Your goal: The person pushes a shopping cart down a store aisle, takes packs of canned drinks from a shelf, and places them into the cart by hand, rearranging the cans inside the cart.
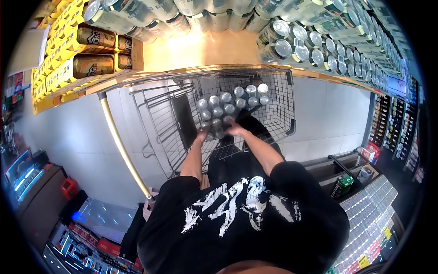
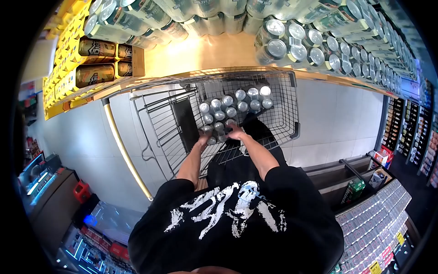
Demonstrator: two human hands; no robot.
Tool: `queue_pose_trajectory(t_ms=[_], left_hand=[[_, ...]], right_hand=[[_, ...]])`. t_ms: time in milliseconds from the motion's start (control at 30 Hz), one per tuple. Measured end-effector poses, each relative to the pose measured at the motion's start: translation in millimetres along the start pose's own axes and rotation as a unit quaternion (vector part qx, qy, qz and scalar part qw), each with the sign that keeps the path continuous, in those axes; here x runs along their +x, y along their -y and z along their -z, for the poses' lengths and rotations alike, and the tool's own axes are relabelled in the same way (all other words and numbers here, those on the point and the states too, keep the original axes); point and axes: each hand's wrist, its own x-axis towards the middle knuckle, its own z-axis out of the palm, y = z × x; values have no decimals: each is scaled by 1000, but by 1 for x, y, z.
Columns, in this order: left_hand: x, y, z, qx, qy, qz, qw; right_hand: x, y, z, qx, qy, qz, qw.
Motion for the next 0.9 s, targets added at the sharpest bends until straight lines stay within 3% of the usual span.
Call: queue_pose_trajectory(t_ms=[33,133,267,400,433,467,500,533,567,633,733,833,900], left_hand=[[-16,-11,-7,-5,-47,-3,999],[-24,-34,-5,90,-33,31,995],[-2,5,-10,24,-99,-4,995],[42,43,2,77,-37,7,996],[5,-1,6,118,20,32,992],[20,19,0,115,-66,8,991],[-14,-5,-1,63,-58,-9,996],[-45,-30,-3,96,-76,4,992],[-23,7,-6,68,-95,-44,992],[-73,-31,-7,79,-67,-62,993],[-85,-20,-14,-74,-118,-58,989],[-116,-46,-14,118,-157,-65,978],[-105,-26,-16,-84,-118,-182,972]], right_hand=[[2,-8,-4,36,7,3,999],[-27,23,12,-103,38,-45,993],[-39,43,27,-14,10,-48,999],[-33,27,12,93,18,-19,995],[-28,27,16,114,26,-10,993],[-21,21,15,64,1,4,998],[-14,13,16,15,-22,15,1000],[-15,8,24,121,25,11,992],[-22,20,33,90,10,-6,996],[-30,22,49,44,46,21,998],[-43,19,53,-13,31,41,999],[-77,30,56,-34,-12,35,999],[-109,38,59,2,-36,53,998]])
